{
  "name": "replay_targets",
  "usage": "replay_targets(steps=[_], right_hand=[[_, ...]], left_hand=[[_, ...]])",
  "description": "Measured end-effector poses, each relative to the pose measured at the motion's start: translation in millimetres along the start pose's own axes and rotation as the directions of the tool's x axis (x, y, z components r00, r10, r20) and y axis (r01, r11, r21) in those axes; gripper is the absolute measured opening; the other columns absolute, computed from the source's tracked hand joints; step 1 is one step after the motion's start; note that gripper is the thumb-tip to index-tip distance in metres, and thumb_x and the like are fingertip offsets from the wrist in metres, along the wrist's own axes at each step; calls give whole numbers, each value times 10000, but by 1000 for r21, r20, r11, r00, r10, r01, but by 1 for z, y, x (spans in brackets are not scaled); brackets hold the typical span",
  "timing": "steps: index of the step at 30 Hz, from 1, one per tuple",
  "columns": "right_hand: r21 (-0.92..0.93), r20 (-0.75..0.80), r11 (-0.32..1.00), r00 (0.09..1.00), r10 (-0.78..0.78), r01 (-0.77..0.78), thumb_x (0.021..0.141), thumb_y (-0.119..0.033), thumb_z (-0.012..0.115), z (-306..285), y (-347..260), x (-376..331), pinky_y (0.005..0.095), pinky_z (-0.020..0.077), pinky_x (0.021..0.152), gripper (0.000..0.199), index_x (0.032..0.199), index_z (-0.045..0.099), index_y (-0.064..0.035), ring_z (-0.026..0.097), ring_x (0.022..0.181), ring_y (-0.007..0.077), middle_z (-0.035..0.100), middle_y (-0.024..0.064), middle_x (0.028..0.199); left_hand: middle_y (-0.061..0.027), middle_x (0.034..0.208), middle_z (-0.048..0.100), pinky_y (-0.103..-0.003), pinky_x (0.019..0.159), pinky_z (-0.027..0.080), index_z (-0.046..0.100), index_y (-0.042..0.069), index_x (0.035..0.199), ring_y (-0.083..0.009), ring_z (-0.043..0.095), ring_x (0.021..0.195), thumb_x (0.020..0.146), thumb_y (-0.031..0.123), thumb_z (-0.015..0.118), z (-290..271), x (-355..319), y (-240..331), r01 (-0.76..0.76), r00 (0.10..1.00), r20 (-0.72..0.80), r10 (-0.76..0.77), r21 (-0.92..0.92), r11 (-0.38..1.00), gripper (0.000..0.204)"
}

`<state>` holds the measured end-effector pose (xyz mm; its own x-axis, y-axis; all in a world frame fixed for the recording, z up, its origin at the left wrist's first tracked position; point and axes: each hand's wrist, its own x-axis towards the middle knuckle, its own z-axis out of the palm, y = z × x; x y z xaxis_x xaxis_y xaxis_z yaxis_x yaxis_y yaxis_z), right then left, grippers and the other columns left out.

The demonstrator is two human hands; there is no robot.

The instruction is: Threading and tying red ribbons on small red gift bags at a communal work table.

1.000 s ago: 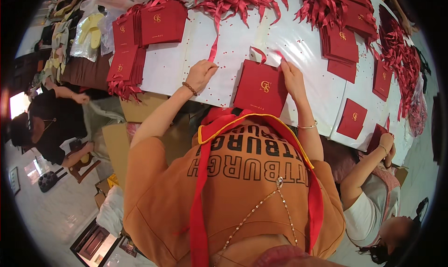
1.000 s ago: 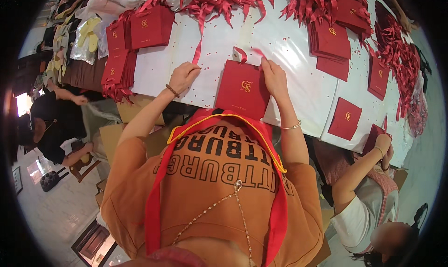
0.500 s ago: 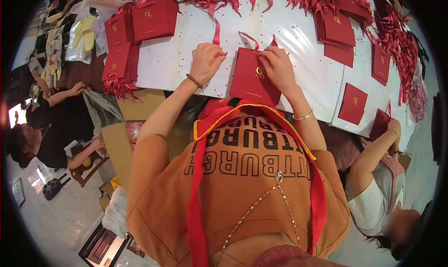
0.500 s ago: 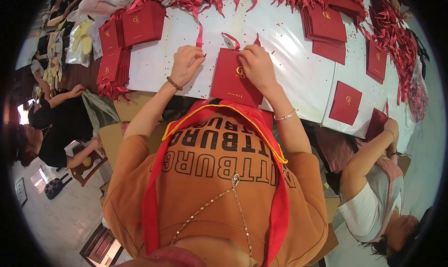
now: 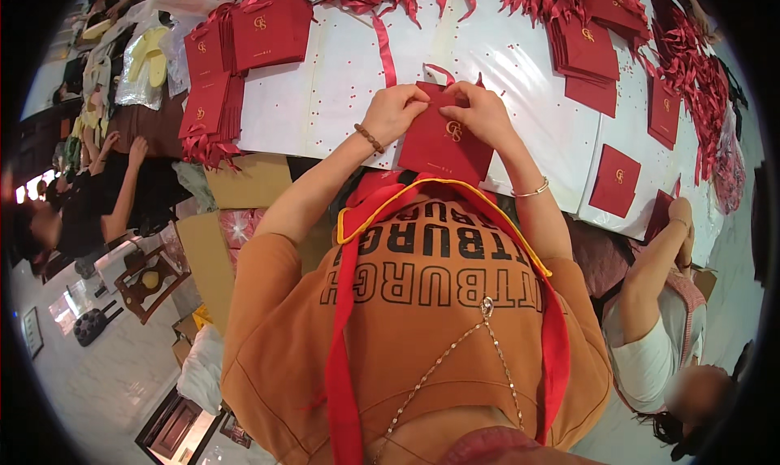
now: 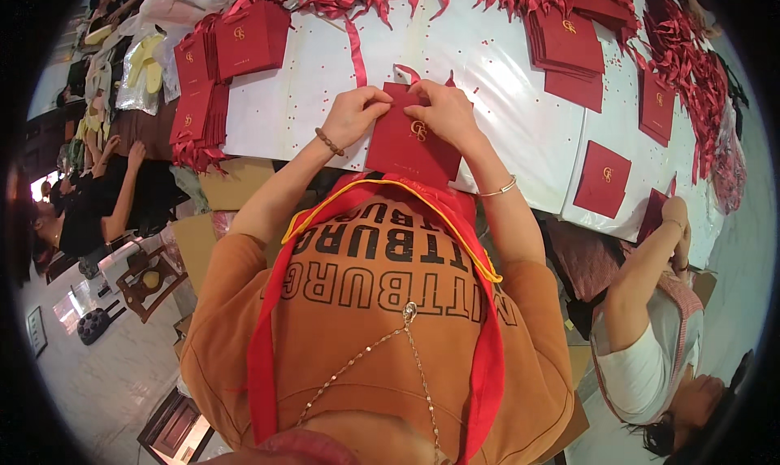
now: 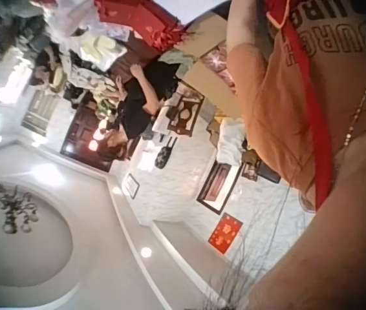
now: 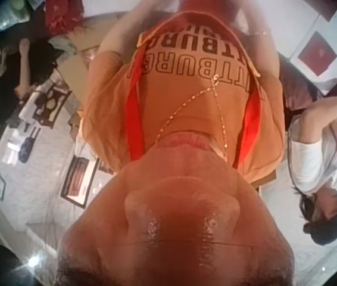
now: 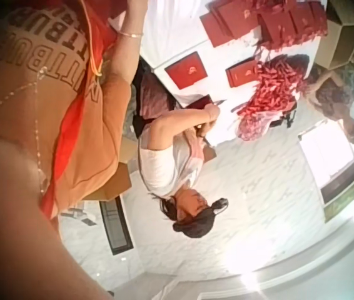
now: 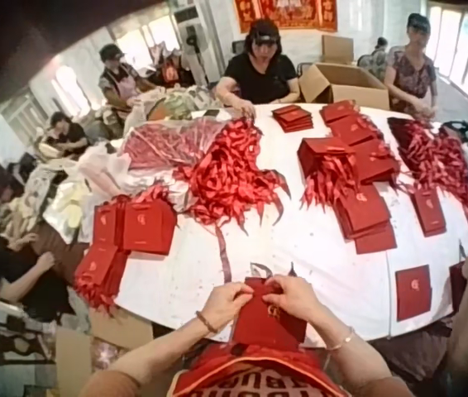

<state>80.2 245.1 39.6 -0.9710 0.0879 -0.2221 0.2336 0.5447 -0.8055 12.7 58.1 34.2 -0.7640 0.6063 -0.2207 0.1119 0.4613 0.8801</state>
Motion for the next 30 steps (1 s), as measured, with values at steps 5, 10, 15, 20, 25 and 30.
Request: replay_targets(steps=[5, 10, 15, 20, 25, 30], right_hand=[[-24, 93, 994, 989, 112, -111, 697, -312, 693, 1, 8, 7, 355, 473, 703, 376, 1011, 652, -110, 638, 770, 261, 665, 118, 795], [-55, 100, 994, 990, 99, -94, 702, -336, 685, 1, 5, 6, 371, 471, 714, 390, 1036, 652, -139, 637, 773, 271, 665, 118, 802], [-62, 56, 996, 996, 74, -71, 724, -308, 672, 2, 4, 1, 370, 471, 717, 379, 1068, 637, -152, 634, 779, 280, 663, 119, 809], [-63, 40, 997, 998, 56, -53, 744, -267, 650, 4, 6, 1, 377, 470, 728, 332, 1055, 644, -153, 628, 798, 295, 662, 129, 831], [-45, 26, 998, 998, 50, -49, 745, -238, 643, 4, 2, 0, 389, 471, 739, 313, 1044, 650, -147, 626, 809, 307, 660, 140, 844], [-123, 19, 989, 996, 87, -84, 749, -220, 644, 5, -7, -1, 397, 473, 735, 305, 1045, 645, -147, 628, 808, 306, 664, 130, 855]], left_hand=[[-145, 799, 620, -359, 676, 475, 621, 12, 874, -294, 602, 741, 798, 122, 583, 15, 3, -2, -288, 935, -111, 336, 314, 905, 139], [-138, 784, 617, -380, 668, 472, 612, 15, 842, -304, 598, 747, 793, 107, 575, 24, 4, 2, -307, 924, -111, 367, 358, 882, 111], [-134, 774, 615, -387, 666, 472, 602, 19, 823, -305, 600, 753, 789, 101, 571, 26, 6, 7, -266, 939, -117, 324, 351, 898, 94], [-164, 761, 608, -414, 665, 470, 574, 0, 781, -320, 596, 747, 781, 61, 542, 28, 9, 11, -274, 935, -54, 351, 518, 810, 70], [-177, 746, 593, -429, 658, 462, 568, -4, 773, -337, 580, 732, 777, 55, 536, 27, 15, 11, -302, 930, -12, 367, 544, 783, 67], [-178, 753, 591, -433, 662, 461, 557, -5, 793, -348, 574, 735, 773, 42, 536, 30, 12, 14, -335, 908, -21, 419, 565, 754, 56]])
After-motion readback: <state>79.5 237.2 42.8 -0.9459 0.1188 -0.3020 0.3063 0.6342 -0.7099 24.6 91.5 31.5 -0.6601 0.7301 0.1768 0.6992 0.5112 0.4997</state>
